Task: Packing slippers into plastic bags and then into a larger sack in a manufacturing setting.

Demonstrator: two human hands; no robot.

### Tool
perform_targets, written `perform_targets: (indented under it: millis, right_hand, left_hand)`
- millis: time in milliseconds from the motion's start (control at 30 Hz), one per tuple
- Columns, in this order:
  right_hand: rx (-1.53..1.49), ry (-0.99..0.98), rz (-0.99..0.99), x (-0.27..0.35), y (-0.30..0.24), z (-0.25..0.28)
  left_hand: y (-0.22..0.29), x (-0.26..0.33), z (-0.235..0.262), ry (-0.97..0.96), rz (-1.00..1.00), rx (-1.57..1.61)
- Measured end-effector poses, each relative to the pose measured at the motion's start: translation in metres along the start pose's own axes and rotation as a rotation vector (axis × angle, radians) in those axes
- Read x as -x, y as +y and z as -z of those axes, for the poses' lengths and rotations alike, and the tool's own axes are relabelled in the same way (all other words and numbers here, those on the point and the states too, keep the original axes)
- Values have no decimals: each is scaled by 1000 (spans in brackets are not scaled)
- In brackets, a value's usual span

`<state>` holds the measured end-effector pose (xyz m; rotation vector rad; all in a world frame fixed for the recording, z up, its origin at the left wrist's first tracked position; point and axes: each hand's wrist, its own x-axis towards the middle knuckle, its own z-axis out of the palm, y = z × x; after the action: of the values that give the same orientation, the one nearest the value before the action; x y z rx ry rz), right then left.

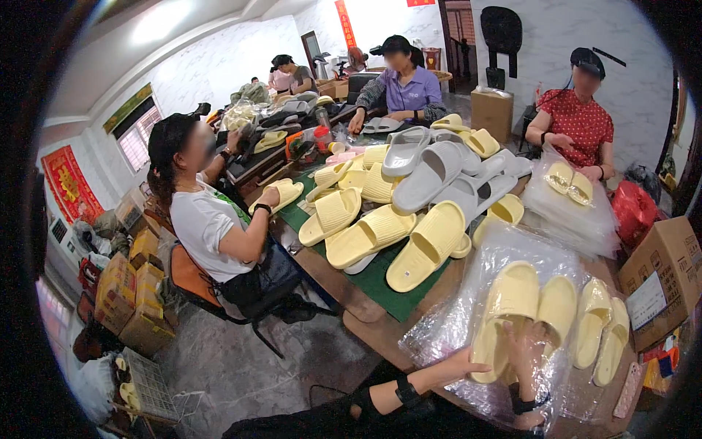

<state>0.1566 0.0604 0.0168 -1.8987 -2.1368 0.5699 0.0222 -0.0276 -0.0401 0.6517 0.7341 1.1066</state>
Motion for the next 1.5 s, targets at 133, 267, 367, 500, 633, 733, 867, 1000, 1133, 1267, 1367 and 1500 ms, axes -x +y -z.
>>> perform_targets:
  millis: [133,267,367,500,633,733,867,1000,1133,1267,1367,1500]
  right_hand:
    - [119,-162,291,17,15,15]
    - [120,-59,334,53,43,29]
    - [64,69,205,65,103,3]
    - [-568,-240,212,89,90,18]
    - [-408,-40,411,75,82,14]
    - [-76,90,515,61,75,11]
    - [-15,212,211,61,65,-3]
    - [-388,309,-3,65,39,-12]
    - [-431,130,283,72,32,-23]
    - [-419,116,430,79,20,-17]
    - [-350,32,296,86,10,-8]
    - [-484,-314,198,103,3,17]
  left_hand:
    - [-25,-12,18,19,14,62]
    - [-10,-1,4,73,-3,154]
    - [-20,-6,10,93,47,127]
    - [-21,7,18,140,-32,-11]
    - [-29,6,27,81,-43,122]
    - [-32,7,28,11,-39,146]
    - [-29,6,24,-44,-40,167]
    - [-21,3,15,-7,-110,-64]
    - [-38,-4,25,38,-98,-158]
    - [-38,-2,14,74,-313,-164]
    - [-45,-2,20,128,-282,-274]
    - [-38,5,25,128,-289,-473]
